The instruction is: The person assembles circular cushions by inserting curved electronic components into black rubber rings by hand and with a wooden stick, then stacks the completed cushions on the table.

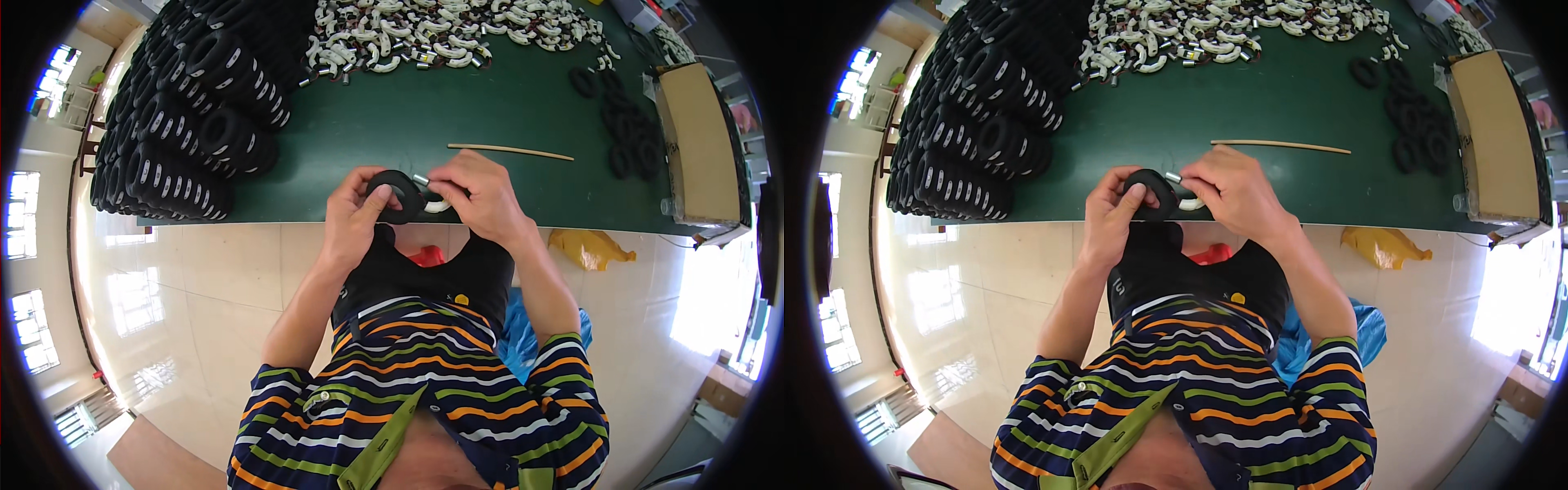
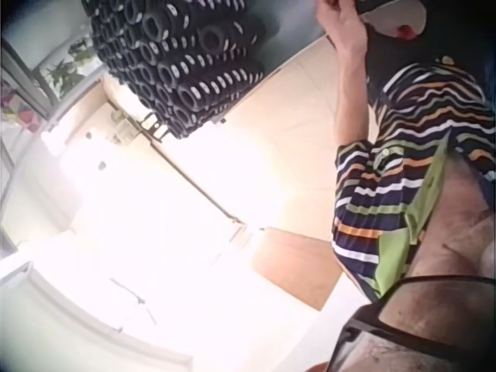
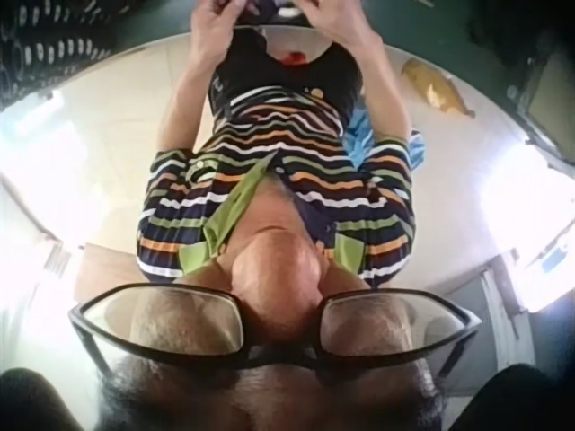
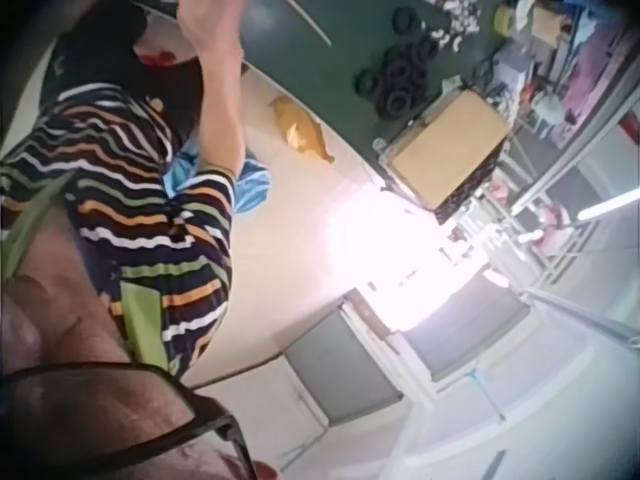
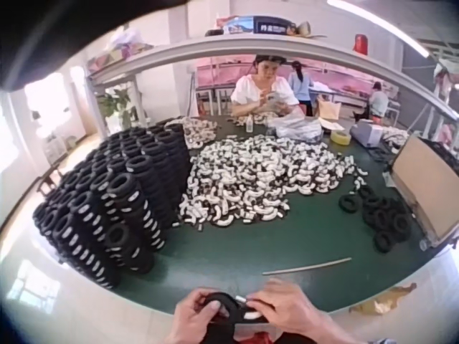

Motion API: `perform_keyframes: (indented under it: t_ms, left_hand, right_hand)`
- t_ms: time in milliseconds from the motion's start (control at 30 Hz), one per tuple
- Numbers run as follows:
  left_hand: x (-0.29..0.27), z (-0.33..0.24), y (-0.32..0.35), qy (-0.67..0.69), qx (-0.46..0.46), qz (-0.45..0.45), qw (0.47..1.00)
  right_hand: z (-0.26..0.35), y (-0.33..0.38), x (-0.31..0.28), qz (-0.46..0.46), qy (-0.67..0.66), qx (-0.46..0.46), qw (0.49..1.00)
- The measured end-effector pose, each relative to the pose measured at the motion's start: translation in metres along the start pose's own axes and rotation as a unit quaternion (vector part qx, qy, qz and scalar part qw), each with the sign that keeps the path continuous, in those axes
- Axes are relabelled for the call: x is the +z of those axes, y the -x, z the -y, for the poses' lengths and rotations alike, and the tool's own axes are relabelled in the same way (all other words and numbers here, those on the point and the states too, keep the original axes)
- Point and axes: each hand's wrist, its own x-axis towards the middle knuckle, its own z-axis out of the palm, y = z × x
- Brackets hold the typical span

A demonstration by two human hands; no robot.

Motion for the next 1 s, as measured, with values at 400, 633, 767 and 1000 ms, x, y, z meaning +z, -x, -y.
perform_keyframes:
  t_ms: [400, 633, 767, 1000]
  left_hand:
    - [0.003, 0.000, 0.000, -0.013, -0.004, 0.008, 1.000]
    - [0.004, 0.001, 0.003, -0.084, 0.017, 0.033, 0.996]
    - [0.008, -0.003, 0.006, -0.138, 0.040, 0.037, 0.989]
    - [0.008, -0.001, 0.007, -0.131, 0.015, 0.032, 0.991]
  right_hand:
    - [0.004, 0.008, -0.002, 0.006, 0.012, -0.044, 0.999]
    - [0.012, 0.011, -0.001, 0.032, 0.064, -0.069, 0.995]
    - [0.008, 0.010, -0.002, 0.032, 0.046, -0.060, 0.997]
    - [0.006, 0.012, 0.003, 0.025, 0.052, -0.073, 0.996]
